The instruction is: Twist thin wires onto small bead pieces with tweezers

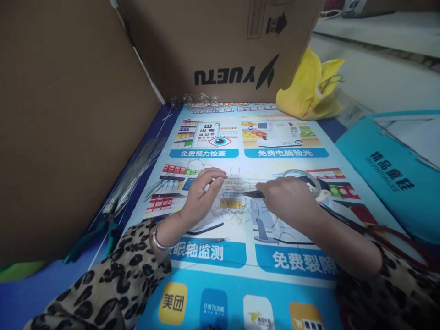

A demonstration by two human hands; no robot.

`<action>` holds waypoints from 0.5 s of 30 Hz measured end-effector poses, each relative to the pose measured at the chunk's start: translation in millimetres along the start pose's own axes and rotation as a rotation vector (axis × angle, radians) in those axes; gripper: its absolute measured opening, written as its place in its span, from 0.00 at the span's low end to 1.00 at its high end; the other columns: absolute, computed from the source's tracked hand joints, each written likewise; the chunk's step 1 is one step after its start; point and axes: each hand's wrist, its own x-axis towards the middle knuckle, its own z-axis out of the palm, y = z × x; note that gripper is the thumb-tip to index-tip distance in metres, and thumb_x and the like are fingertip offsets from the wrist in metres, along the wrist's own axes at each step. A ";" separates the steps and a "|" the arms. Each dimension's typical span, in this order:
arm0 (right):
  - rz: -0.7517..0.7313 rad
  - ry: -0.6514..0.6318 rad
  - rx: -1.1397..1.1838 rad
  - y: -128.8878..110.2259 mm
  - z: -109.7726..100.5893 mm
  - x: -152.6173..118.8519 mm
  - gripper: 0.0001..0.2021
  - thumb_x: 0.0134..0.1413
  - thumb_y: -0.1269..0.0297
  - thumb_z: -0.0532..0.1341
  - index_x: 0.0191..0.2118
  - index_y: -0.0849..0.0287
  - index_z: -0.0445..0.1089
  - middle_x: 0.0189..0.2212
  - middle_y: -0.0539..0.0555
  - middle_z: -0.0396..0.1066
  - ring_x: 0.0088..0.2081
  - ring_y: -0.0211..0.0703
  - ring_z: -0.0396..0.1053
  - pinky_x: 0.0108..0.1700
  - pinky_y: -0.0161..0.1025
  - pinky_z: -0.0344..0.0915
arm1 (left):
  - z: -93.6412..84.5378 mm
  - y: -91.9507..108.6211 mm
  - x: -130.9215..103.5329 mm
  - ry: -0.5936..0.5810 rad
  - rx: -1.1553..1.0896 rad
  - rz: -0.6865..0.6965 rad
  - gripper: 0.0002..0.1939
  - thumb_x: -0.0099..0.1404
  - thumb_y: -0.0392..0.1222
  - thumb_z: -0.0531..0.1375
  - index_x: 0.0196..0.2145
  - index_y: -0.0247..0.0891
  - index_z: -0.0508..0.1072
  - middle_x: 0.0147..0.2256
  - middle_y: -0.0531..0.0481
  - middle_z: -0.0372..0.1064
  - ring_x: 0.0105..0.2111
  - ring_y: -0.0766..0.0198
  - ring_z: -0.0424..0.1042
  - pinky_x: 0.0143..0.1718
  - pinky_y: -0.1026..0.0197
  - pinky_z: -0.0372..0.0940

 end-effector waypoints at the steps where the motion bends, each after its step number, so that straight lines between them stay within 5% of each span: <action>1: 0.006 0.006 -0.004 0.7 1.4 0.1 0.13 0.50 0.72 0.51 0.31 0.58 0.73 0.24 0.55 0.73 0.24 0.41 0.66 0.25 0.39 0.39 | -0.2 -0.8 -0.5 0.016 -0.004 -0.029 0.09 0.67 0.40 0.51 0.38 0.38 0.70 0.39 0.47 0.69 0.43 0.64 0.67 0.47 0.57 0.62; 7: 0.008 0.037 -0.029 3.5 9.3 0.4 0.13 0.50 0.72 0.52 0.36 0.58 0.73 0.24 0.56 0.73 0.24 0.42 0.67 0.24 0.38 0.39 | -3.6 -3.3 -2.4 0.044 0.041 -0.106 0.12 0.67 0.43 0.50 0.37 0.38 0.72 0.36 0.48 0.68 0.40 0.64 0.67 0.45 0.59 0.63; 15: 0.024 0.012 -0.083 2.4 14.0 1.5 0.16 0.51 0.72 0.50 0.43 0.59 0.71 0.23 0.57 0.73 0.24 0.42 0.68 0.24 0.38 0.39 | -4.8 -3.5 -2.5 -0.059 0.055 -0.077 0.12 0.67 0.42 0.50 0.39 0.38 0.73 0.38 0.48 0.69 0.42 0.64 0.67 0.46 0.57 0.62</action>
